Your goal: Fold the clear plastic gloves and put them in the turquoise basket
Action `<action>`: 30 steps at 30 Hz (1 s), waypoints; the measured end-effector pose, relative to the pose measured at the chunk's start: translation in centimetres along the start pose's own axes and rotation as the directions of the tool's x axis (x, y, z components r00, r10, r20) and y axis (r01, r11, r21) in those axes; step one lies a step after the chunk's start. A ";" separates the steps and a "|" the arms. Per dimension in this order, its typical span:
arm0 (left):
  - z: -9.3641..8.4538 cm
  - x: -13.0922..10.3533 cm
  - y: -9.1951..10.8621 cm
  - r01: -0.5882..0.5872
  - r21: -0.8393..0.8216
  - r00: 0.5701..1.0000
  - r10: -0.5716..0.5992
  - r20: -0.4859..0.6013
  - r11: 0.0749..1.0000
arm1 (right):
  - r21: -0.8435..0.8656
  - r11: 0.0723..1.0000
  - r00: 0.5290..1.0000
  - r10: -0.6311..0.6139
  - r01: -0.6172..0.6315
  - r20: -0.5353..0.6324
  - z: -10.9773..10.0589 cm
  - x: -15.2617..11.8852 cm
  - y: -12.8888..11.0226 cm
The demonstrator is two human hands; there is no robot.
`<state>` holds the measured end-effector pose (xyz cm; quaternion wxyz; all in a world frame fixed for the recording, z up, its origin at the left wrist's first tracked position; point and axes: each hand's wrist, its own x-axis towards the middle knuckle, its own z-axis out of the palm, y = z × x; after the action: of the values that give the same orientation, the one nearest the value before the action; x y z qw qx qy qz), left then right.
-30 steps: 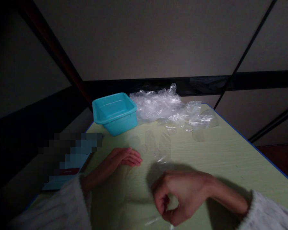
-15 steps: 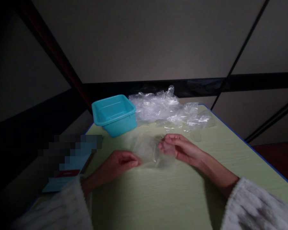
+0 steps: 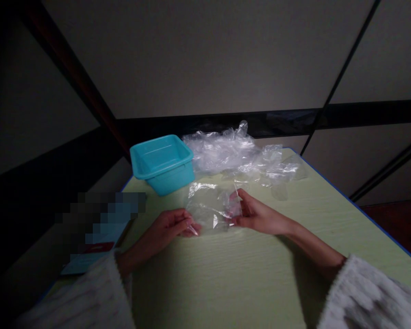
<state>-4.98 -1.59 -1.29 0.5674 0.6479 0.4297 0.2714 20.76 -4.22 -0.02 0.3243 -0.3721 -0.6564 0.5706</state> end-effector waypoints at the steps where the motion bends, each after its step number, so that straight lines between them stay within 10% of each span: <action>1: 0.0 0.0 -0.1 0.014 -0.016 1.000 -0.014 -0.006 1.000 | -0.003 1.000 1.000 0.001 -0.001 -0.003 0.2 0.1 0.1; 15: -0.1 0.5 -0.4 0.076 -0.213 0.991 -0.097 -0.091 0.974 | -0.012 0.996 0.952 0.084 -0.091 -0.294 1.1 1.3 0.8; 30: 0.0 0.1 0.1 0.008 -0.035 0.955 -0.018 -0.297 0.999 | -0.126 0.988 0.919 0.035 -0.091 -0.392 1.0 1.3 1.1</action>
<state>-4.93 -1.51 -1.22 0.5088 0.5873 0.5099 0.3690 19.39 -3.57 -1.24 0.4023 -0.5209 -0.6056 0.4474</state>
